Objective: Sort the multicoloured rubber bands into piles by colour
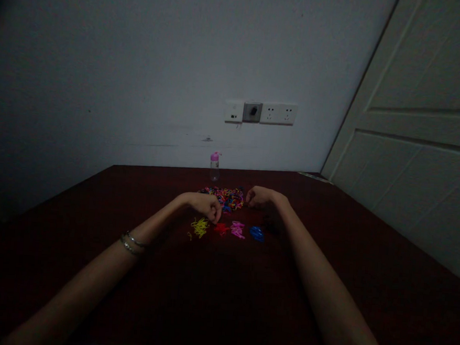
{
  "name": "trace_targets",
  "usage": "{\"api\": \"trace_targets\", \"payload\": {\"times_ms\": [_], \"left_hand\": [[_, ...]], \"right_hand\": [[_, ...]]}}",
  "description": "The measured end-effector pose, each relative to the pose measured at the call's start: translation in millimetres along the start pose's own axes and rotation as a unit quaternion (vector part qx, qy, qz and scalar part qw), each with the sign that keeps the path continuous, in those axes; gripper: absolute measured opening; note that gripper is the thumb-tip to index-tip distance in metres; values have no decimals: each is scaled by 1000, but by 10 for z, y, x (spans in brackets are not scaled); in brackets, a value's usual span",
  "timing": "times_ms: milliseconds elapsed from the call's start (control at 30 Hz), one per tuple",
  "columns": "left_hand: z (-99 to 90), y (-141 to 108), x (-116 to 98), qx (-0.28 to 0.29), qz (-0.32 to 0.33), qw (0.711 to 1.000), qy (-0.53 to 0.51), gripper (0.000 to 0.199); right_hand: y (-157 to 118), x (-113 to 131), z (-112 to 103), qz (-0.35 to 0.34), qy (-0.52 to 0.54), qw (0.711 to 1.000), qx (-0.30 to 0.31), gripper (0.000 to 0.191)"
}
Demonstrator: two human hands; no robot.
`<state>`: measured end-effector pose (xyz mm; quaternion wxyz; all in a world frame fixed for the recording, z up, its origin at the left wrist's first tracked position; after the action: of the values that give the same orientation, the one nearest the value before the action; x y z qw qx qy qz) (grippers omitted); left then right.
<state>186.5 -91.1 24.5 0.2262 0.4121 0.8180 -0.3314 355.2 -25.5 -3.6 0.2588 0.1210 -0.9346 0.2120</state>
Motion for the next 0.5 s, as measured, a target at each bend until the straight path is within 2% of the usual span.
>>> {"api": "trace_targets", "payload": {"times_ms": [367, 500], "left_hand": [[-217, -69, -1, -71, 42, 996, -21, 13], [-272, -64, 105, -98, 43, 993, -46, 13]], "right_hand": [[3, -41, 33, 5, 8, 1000, 4, 14], [-24, -44, 4, 5, 5, 1000, 4, 13]]}}
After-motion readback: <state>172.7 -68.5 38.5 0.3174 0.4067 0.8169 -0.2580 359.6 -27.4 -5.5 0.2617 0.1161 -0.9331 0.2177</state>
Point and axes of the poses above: each hand's wrist, its own y-axis towards the middle knuckle, its own z-axis out of the palm, x = y × z, the point moved 7 cm from there along y, towards the middle knuckle, and after that the axes turned 1 degree about -x, right-handed, at the moved point
